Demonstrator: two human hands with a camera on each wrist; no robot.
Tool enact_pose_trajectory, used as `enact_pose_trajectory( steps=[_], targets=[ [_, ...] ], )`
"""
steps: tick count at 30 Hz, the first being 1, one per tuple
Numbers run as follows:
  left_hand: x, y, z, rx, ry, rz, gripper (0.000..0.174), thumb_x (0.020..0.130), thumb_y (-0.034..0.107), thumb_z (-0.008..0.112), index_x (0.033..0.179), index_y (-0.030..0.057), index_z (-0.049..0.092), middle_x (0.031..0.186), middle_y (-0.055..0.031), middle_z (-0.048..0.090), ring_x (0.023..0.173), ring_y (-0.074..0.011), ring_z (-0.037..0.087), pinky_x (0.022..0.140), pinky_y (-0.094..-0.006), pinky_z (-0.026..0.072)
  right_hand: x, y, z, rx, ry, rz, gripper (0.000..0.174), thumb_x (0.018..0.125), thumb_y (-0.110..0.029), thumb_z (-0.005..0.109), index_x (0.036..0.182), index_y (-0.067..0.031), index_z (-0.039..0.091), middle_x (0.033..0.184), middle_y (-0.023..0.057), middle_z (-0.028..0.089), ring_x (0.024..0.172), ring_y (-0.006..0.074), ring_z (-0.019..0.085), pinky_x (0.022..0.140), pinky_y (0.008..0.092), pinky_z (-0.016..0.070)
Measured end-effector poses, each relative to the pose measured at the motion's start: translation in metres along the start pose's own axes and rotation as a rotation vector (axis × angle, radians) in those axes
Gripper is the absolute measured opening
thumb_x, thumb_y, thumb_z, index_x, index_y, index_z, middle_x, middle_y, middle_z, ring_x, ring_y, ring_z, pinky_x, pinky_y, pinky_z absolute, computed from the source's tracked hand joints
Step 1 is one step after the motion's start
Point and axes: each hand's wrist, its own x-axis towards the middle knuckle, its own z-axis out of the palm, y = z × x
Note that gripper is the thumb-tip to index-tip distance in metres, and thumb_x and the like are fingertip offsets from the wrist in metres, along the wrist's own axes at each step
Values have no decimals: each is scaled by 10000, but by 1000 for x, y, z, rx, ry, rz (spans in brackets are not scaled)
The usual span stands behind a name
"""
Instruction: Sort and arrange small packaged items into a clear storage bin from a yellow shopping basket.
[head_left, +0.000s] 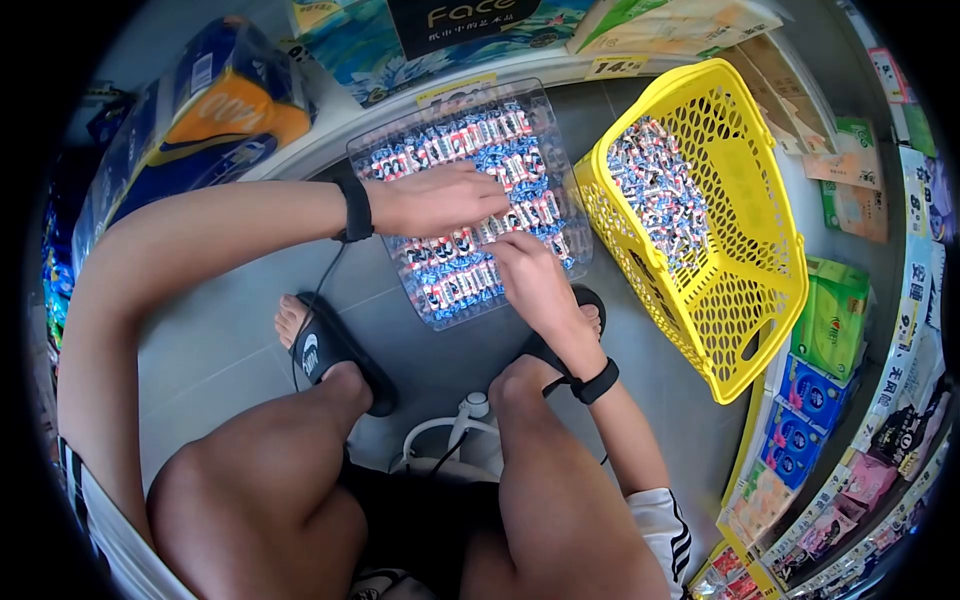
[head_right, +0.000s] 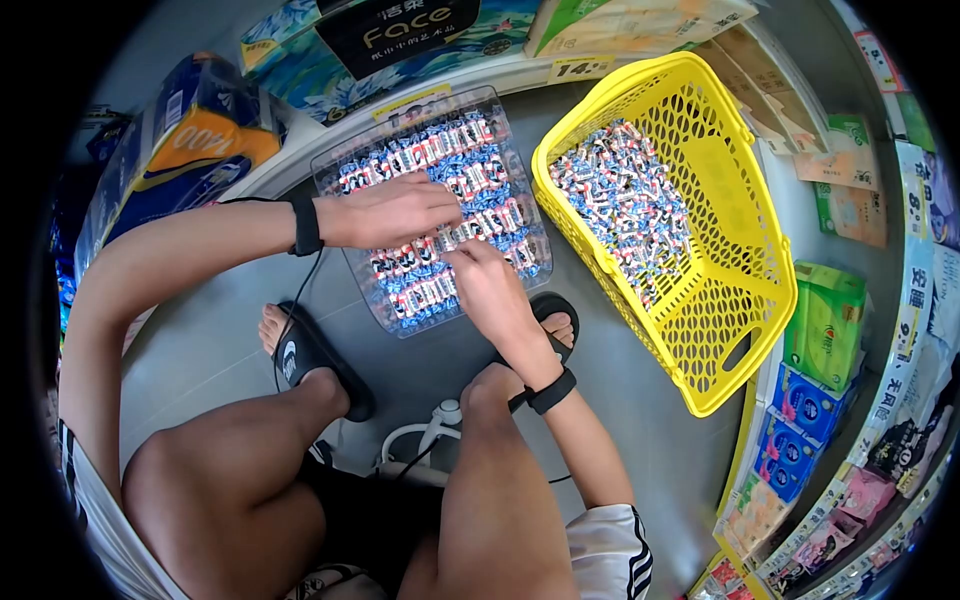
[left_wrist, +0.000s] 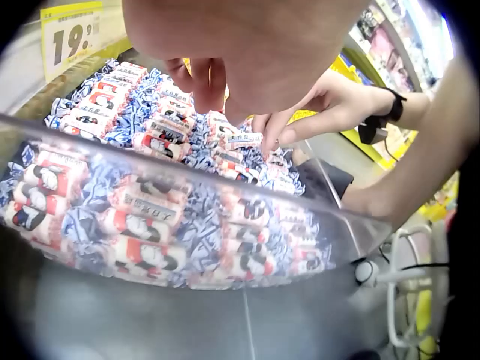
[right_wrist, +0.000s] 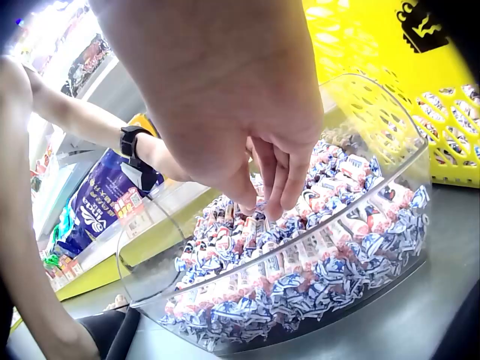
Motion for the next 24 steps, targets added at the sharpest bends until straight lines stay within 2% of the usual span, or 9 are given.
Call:
enact_pose_trajectory(
  steps=[2, 6, 8, 11, 15, 17, 19, 23, 24],
  targets=[
    [-4, 1, 2, 34, 8, 28, 160, 921, 51, 671, 1064, 31, 601, 989, -135, 666, 1009, -314, 657, 973, -412, 469, 1, 0, 5, -53, -68, 22, 271, 862, 52, 649, 1101, 9, 769, 1111, 187, 714, 1038, 365, 704, 923, 452, 588],
    [-10, 2, 8, 96, 20, 57, 136, 908, 58, 672, 1035, 23, 638, 1015, -132, 668, 1027, -302, 658, 970, -407, 497, 1, 6, 13, -111, -69, -25, 268, 851, 45, 646, 1085, 7, 771, 1124, 179, 711, 1070, 355, 694, 945, 455, 582],
    [-15, 1, 10, 129, 20, 61, 127, 902, 61, 673, 1021, 19, 657, 1029, -130, 668, 1036, -296, 658, 968, -405, 510, 0, 3, 12, -186, -45, -45, 231, 912, 27, 659, 1104, -16, 778, 1137, 167, 722, 1061, 358, 705, 925, 444, 588],
    [-20, 2, 17, 172, 27, 63, 120, 893, 66, 674, 1000, 12, 684, 1049, -128, 669, 1050, -286, 659, 965, -401, 531, -1, -1, 11, -124, -11, -28, 287, 848, 49, 642, 1108, 11, 757, 1166, 184, 715, 1089, 361, 694, 961, 454, 581],
    [-30, 0, 33, 295, 5, 12, 123, 880, 73, 676, 972, 4, 721, 1076, -125, 670, 1069, -274, 659, 962, -396, 558, -2, 1, 17, -93, 4, -33, 318, 846, 61, 636, 1144, 32, 742, 1199, 189, 718, 1097, 363, 693, 969, 453, 581],
    [-26, -7, 40, 350, -16, -21, 130, 874, 77, 677, 957, 0, 739, 1089, -123, 671, 1078, -268, 660, 960, -394, 572, -1, 1, 18, -86, 19, -38, 295, 905, 59, 649, 1188, 47, 733, 1221, 195, 726, 1094, 381, 695, 973, 450, 581],
    [-25, -14, 44, 365, -26, -34, 139, 868, 80, 677, 943, -5, 758, 1103, -122, 671, 1087, -261, 660, 959, -392, 586, 0, 0, 17, -90, 21, -40, 300, 903, 61, 652, 1191, 54, 732, 1223, 198, 729, 1091, 381, 696, 972, 449, 581],
    [-29, -15, 47, 393, -123, 3, 186, 837, 81, 686, 969, -27, 759, 1103, -122, 665, 1100, -256, 642, 971, -372, 575, 0, 2, 16, -90, 32, -52, 296, 902, 62, 656, 1187, 65, 736, 1218, 205, 733, 1083, 378, 696, 966, 449, 580],
    [-29, -14, 47, 421, -209, -24, 250, 864, 110, 668, 1056, -30, 746, 1197, -134, 673, 1162, -262, 638, 1012, -371, 558, 0, 2, 16, -91, 31, -52, 296, 902, 62, 656, 1187, 65, 736, 1218, 205, 733, 1083, 378, 696, 966, 449, 580]
  ],
)
